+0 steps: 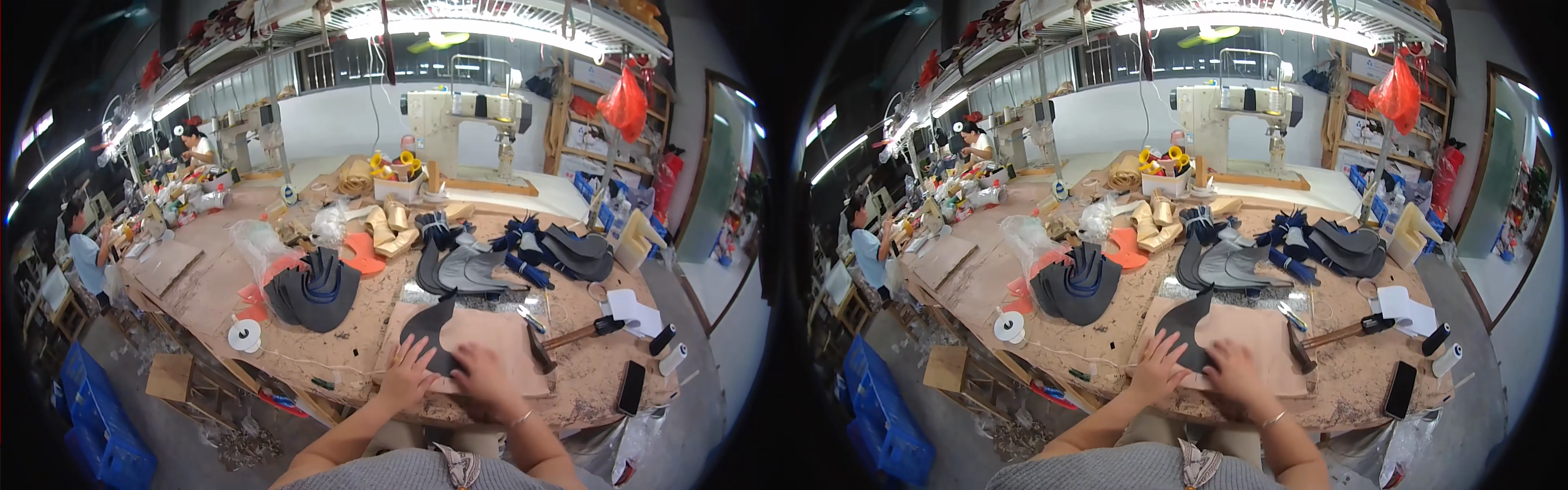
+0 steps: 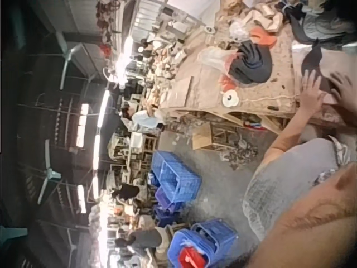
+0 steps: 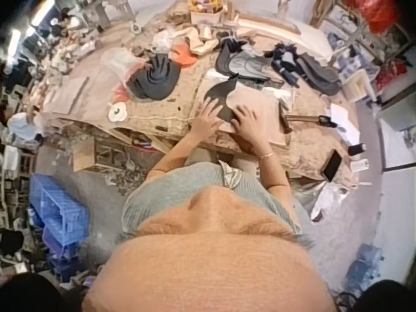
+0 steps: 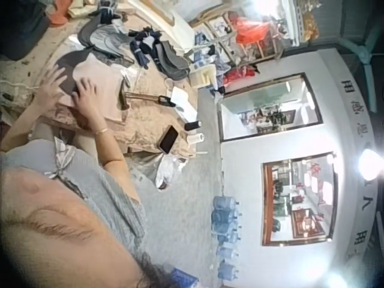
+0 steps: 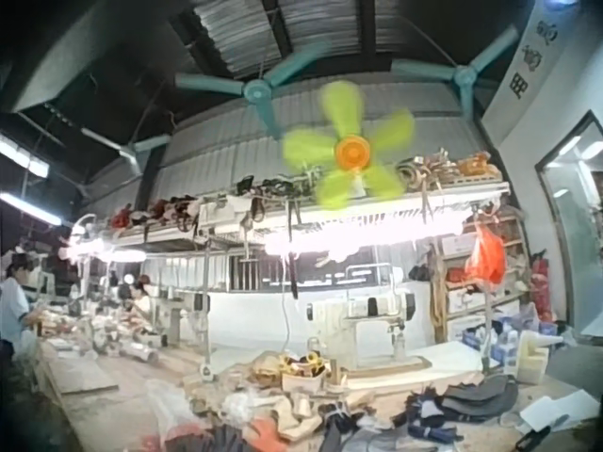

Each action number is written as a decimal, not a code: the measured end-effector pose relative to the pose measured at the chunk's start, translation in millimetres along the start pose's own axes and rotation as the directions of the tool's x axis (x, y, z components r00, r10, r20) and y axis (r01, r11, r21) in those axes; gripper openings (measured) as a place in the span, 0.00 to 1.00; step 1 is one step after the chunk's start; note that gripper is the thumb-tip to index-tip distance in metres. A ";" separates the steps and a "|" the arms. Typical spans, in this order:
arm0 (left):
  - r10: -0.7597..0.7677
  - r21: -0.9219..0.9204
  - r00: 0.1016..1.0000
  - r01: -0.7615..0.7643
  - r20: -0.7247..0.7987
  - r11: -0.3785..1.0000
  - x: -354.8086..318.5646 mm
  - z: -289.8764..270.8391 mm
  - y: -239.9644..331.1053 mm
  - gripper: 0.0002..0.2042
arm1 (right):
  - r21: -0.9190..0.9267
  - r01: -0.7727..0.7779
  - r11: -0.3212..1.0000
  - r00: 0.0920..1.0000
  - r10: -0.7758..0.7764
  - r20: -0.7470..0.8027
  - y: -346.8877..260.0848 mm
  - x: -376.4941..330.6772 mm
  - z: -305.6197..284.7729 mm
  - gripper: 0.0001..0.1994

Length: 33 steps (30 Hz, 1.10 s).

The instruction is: The person sits at a workbench in a workshop and uses a hammer to drive small metal fasteners into a dark, curved shoe component. They repeatedly pick up the fasteners, position them on the material, and strike them with the hammer to secure them in place.

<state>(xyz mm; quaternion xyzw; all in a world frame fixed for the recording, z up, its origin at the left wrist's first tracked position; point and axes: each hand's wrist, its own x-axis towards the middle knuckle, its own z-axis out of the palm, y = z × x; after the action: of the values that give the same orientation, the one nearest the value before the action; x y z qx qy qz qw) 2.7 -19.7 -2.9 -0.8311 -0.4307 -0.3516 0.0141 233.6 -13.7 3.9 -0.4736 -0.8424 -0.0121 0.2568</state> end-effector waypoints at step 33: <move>-0.045 -0.200 0.995 0.062 0.088 0.978 25.1 33.3 35.8 0.04 | 0.143 -0.570 0.809 0.783 0.588 -0.202 98.9 -26.0 -59.2 0.20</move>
<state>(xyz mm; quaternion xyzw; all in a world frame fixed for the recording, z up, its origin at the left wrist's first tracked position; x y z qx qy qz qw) 57.3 -13.7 -3.0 -0.8302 -0.4152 -0.3588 -0.0979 348.9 4.7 21.7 -0.6942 -0.6194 0.0422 0.3642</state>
